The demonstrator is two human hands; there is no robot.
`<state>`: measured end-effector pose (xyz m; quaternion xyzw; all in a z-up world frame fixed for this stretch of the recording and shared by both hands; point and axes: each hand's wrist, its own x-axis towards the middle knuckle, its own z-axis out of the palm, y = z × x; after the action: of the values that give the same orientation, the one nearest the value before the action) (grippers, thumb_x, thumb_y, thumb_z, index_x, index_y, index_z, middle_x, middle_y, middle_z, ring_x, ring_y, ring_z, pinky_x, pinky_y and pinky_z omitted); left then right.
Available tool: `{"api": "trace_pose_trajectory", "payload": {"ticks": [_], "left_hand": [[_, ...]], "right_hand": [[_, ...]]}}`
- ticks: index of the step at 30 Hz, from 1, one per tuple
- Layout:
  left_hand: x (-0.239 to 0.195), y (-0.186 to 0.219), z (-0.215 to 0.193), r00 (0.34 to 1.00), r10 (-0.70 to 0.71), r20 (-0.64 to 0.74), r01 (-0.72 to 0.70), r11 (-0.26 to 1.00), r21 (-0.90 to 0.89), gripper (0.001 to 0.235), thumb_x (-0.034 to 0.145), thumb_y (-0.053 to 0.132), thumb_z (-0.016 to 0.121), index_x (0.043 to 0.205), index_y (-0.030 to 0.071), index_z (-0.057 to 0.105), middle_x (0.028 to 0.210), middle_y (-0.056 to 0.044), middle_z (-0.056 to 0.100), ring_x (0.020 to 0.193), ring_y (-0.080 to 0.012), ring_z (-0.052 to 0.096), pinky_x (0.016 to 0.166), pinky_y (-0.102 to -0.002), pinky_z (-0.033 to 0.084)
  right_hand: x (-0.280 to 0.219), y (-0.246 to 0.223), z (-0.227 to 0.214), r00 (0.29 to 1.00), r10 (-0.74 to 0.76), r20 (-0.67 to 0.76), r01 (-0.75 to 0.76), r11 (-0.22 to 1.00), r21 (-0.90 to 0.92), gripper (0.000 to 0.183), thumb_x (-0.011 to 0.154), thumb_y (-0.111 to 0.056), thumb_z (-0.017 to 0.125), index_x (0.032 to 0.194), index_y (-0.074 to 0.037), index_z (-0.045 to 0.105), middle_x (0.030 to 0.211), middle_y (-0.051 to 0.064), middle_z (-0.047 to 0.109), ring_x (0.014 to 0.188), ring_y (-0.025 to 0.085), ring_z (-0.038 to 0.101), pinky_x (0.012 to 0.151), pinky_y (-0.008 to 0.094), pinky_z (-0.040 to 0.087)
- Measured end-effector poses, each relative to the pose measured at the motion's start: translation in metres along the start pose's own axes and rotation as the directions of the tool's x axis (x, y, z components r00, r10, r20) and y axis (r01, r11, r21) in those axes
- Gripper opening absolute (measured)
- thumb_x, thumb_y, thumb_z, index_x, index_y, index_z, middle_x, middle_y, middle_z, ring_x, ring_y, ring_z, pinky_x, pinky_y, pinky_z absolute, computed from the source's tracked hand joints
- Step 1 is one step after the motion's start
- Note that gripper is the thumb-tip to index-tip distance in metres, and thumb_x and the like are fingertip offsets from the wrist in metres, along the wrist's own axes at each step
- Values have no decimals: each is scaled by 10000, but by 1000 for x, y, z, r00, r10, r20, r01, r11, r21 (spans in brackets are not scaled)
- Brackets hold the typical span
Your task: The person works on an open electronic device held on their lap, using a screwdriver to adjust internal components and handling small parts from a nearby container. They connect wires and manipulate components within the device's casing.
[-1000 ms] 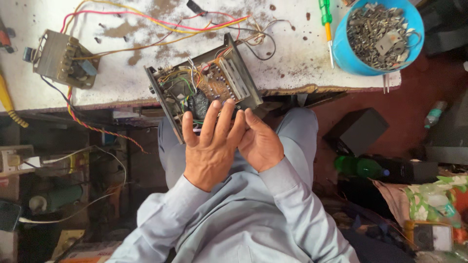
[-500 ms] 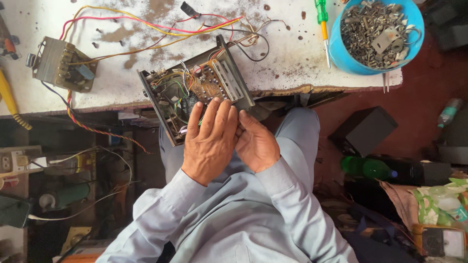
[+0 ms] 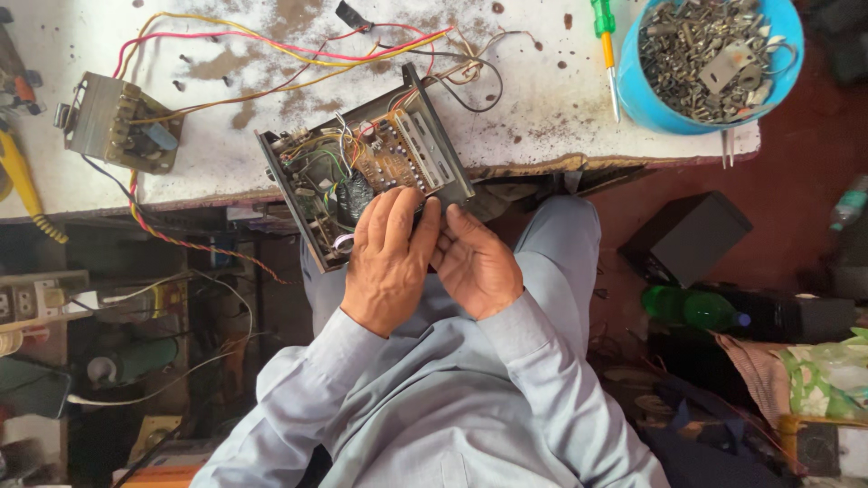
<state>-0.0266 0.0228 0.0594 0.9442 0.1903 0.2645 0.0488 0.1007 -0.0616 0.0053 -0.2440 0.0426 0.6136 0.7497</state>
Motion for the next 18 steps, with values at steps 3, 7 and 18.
{"api": "trace_pose_trajectory", "payload": {"ticks": [3,7,18], "left_hand": [[1,2,0,999,-43,17,44,999,-30,487,898,113,607,1373,7,615,1424,-187,509,1368,-367,488,1175,-497,390],[3,3,-3,998,-67,16,68,996,-65,477,892,113,611,1357,12,624,1411,-184,517,1357,-368,495,1162,-501,395],[7,3,-9,994,-92,57,98,989,-115,552,842,55,619,1392,17,595,1402,-182,524,1351,-377,491,1150,-497,398]], "right_hand": [[1,1,-4,1000,6,-8,-6,1000,1,324,1009,-260,658,1274,-77,630,1281,55,659,1219,197,598,1082,394,461],[3,2,-7,1000,9,-17,-8,1000,29,309,1009,-250,663,1267,-83,634,1271,44,662,1220,194,595,1086,391,460],[2,1,-4,1000,-4,9,4,999,46,274,1023,-216,652,1258,-78,638,1256,43,669,1205,189,604,1084,387,463]]}}
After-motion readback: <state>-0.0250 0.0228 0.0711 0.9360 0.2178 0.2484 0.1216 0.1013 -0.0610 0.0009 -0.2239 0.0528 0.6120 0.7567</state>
